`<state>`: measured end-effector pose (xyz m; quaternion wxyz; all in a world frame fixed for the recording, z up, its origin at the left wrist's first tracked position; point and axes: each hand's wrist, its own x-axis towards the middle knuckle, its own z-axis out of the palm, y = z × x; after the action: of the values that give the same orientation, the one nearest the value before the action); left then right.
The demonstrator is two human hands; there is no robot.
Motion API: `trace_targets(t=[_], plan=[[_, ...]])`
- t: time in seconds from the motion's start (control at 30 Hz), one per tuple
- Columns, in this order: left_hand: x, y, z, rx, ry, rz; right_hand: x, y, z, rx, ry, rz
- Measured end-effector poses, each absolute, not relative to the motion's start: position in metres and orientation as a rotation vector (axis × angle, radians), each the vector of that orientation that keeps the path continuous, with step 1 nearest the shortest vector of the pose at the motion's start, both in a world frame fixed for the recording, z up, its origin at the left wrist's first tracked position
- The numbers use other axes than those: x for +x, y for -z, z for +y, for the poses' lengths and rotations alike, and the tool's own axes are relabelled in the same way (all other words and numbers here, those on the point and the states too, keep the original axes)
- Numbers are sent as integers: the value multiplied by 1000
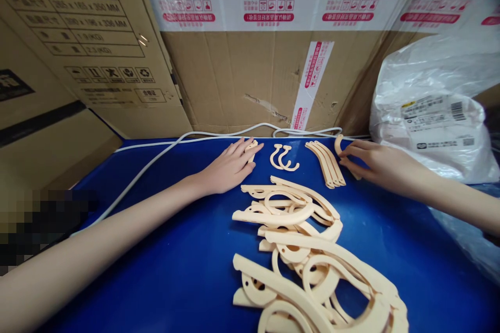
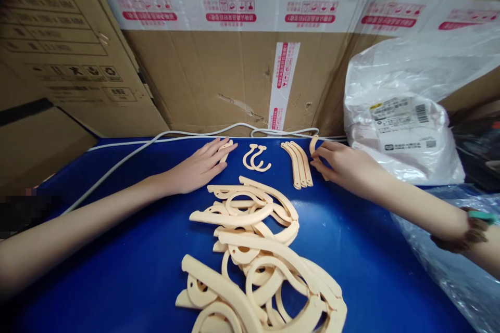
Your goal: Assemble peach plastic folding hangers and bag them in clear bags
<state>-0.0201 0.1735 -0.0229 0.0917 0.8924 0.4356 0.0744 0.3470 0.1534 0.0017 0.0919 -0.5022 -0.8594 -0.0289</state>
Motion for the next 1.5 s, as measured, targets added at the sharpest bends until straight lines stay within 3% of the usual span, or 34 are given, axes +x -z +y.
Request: trace_targets(t=[0.23, 0.7, 0.87, 1.07, 1.27, 1.5], plan=[[-15, 24, 170, 2593, -214, 1385, 348, -4, 161, -1755, -2, -2406], [-14, 25, 178, 2560, -225, 1418, 349, -2, 170, -1812, -336, -2184], [-11, 21, 180, 2587, -243, 1407, 338, -8, 172, -1778, -318, -2263], [30, -3, 173, 2785, -521, 1148, 333, -10, 174, -1738, -319, -2292], [93, -12, 177, 2820, -341, 863, 335, -6, 175, -1696, -422, -2298], [103, -7, 181, 2828, -283, 775, 335, 1, 164, -1612, -506, -2332]])
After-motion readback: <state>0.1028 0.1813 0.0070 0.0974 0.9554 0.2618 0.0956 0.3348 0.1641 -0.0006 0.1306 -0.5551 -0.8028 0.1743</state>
